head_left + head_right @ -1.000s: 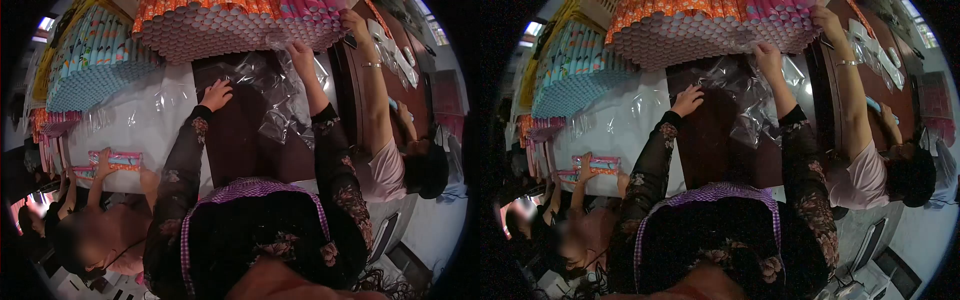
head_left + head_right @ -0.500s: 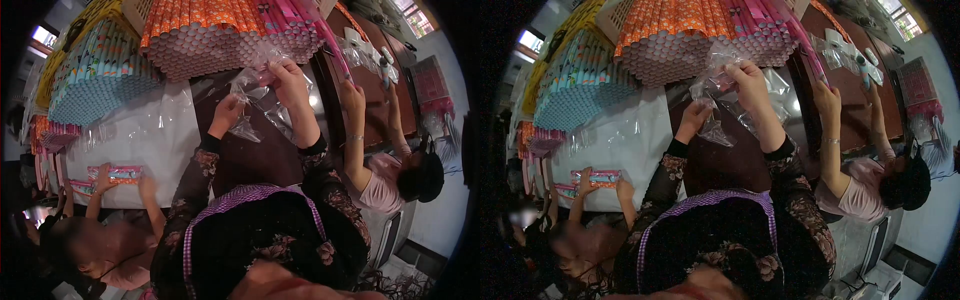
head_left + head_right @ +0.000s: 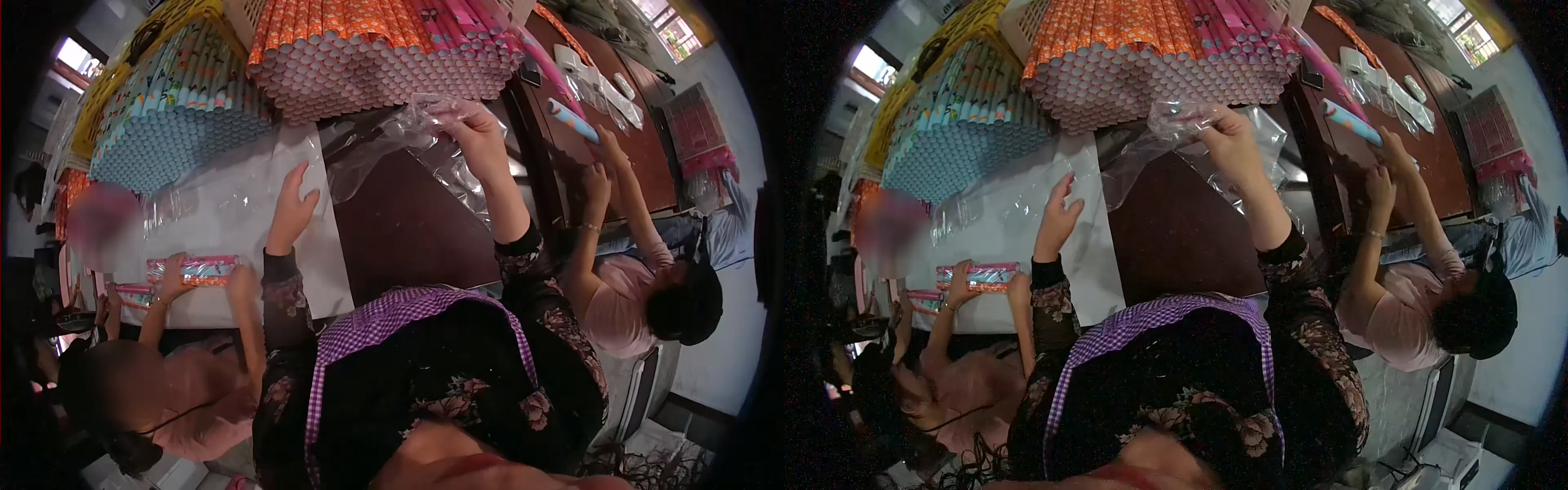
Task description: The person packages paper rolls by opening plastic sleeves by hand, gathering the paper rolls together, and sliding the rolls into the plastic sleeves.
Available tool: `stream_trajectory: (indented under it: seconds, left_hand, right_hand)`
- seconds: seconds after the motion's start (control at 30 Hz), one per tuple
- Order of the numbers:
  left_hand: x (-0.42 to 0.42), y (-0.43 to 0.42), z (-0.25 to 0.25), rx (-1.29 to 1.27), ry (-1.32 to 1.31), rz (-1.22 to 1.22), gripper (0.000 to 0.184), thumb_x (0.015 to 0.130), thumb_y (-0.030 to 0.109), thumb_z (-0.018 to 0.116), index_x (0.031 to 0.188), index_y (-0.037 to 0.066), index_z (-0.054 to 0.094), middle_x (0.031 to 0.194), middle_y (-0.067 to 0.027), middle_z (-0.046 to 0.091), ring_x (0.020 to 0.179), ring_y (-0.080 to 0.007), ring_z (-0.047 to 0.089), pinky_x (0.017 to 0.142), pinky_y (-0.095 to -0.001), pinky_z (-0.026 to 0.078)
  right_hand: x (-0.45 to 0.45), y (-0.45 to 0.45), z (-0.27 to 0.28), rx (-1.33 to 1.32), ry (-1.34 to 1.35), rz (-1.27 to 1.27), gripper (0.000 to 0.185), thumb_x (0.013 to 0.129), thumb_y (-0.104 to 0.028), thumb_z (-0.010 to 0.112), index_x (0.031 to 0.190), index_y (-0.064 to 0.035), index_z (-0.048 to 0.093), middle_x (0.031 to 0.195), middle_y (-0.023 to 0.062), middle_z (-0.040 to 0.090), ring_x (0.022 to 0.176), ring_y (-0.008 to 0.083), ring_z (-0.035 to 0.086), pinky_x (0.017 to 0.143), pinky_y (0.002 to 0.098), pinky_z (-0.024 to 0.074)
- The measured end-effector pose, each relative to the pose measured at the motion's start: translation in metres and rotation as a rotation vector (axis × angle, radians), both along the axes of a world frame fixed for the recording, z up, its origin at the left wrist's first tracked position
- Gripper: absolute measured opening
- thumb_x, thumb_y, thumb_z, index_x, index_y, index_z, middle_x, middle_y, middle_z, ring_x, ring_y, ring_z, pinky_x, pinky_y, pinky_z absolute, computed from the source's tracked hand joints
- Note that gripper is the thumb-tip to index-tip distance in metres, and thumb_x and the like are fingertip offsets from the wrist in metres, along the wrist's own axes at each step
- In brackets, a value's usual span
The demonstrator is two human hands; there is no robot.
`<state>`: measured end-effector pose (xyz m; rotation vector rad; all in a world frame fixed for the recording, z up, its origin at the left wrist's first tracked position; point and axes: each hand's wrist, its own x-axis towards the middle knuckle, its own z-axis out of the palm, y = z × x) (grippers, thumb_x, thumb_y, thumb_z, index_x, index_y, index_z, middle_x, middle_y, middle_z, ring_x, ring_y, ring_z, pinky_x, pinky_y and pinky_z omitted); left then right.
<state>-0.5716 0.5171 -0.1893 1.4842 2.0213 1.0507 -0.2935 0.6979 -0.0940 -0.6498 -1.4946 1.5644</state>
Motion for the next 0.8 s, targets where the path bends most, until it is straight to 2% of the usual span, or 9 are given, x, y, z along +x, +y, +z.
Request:
stream_trajectory:
  seconds: [0.03,0.07,0.27,0.37,0.4,0.5,0.6,0.63,0.8]
  left_hand:
    - [0.004,-0.001,0.018,0.180,-0.486,-0.042,0.046,0.089,0.014,0.061,0.132,0.005,0.047,0.125,-0.0116,0.054,0.114,-0.0241,0.052,0.093,-0.0310,0.042]
    - [0.011,0.000,0.039,0.249,-0.577,-0.036,0.047,0.089,0.016,0.063,0.131,0.002,0.047,0.120,-0.0115,0.054,0.109,-0.0210,0.053,0.091,-0.0308,0.043]
    - [0.092,-0.020,0.090,0.438,-0.163,-0.137,0.041,0.086,0.019,0.066,0.121,0.002,0.052,0.110,-0.0131,0.055,0.094,-0.0231,0.056,0.080,-0.0315,0.047]
    - [0.112,-0.034,0.042,0.249,-0.103,-0.184,0.027,0.083,0.015,0.066,0.104,0.002,0.057,0.095,-0.0140,0.057,0.082,-0.0303,0.059,0.069,-0.0361,0.048]
    - [0.116,-0.036,0.014,0.375,-0.158,-0.193,0.017,0.084,0.012,0.063,0.093,0.002,0.054,0.086,-0.0143,0.058,0.076,-0.0348,0.060,0.065,-0.0400,0.047]
    - [0.125,-0.045,-0.016,0.372,-0.176,-0.084,0.013,0.085,0.011,0.060,0.088,0.001,0.052,0.084,-0.0160,0.058,0.075,-0.0367,0.060,0.061,-0.0424,0.047]
    - [0.128,-0.049,-0.012,0.319,-0.103,0.033,0.014,0.085,0.011,0.060,0.084,0.002,0.050,0.081,-0.0160,0.057,0.072,-0.0367,0.060,0.058,-0.0438,0.048]
    - [0.127,-0.051,-0.016,0.286,-0.060,0.060,0.014,0.084,0.012,0.060,0.083,0.002,0.050,0.080,-0.0157,0.057,0.071,-0.0369,0.060,0.057,-0.0441,0.048]
    - [0.140,-0.046,-0.029,0.367,0.007,0.046,0.017,0.083,0.009,0.059,0.078,0.000,0.046,0.079,-0.0185,0.055,0.070,-0.0395,0.056,0.058,-0.0451,0.044]
  right_hand:
    - [-0.003,-0.008,-0.001,0.042,-0.055,-0.016,0.012,0.091,-0.003,0.057,0.101,-0.0002,0.064,0.093,0.0050,0.067,0.083,0.0131,0.063,0.075,0.0284,0.0527]
    - [-0.005,-0.015,0.002,0.067,-0.061,0.045,0.014,0.091,0.000,0.055,0.103,-0.0001,0.063,0.100,0.0032,0.066,0.089,0.0126,0.062,0.079,0.0281,0.0515]
    - [-0.011,-0.058,-0.031,0.546,-0.268,0.267,0.022,0.083,0.009,0.054,0.101,-0.0005,0.063,0.116,0.0111,0.061,0.102,0.0198,0.060,0.085,0.0283,0.0470]
    - [-0.004,-0.081,-0.060,0.465,-0.332,0.368,0.025,0.086,0.002,0.051,0.108,-0.0012,0.062,0.124,0.0128,0.057,0.113,0.0207,0.054,0.093,0.0303,0.0427]
    - [-0.003,-0.090,-0.070,0.476,-0.322,0.389,0.025,0.086,0.002,0.051,0.108,-0.0012,0.062,0.124,0.0128,0.057,0.113,0.0207,0.054,0.093,0.0303,0.0427]
    - [0.000,-0.111,-0.101,0.408,-0.277,0.009,0.034,0.084,0.001,0.056,0.118,0.0000,0.056,0.120,0.0101,0.056,0.105,0.0176,0.055,0.087,0.0268,0.0445]
    - [0.009,-0.134,-0.108,-0.054,-0.127,0.035,0.042,0.083,-0.005,0.063,0.123,0.0022,0.051,0.113,0.0084,0.056,0.099,0.0148,0.055,0.084,0.0266,0.0455]
    - [0.007,-0.141,-0.113,0.018,-0.128,0.092,0.052,0.082,-0.010,0.069,0.127,0.0032,0.046,0.102,0.0058,0.056,0.090,0.0121,0.055,0.079,0.0256,0.0471]
    - [-0.004,-0.150,-0.125,-0.259,-0.222,0.072,0.028,0.087,-0.008,0.064,0.111,0.0022,0.055,0.083,-0.0003,0.057,0.077,0.0076,0.054,0.071,0.0199,0.0445]
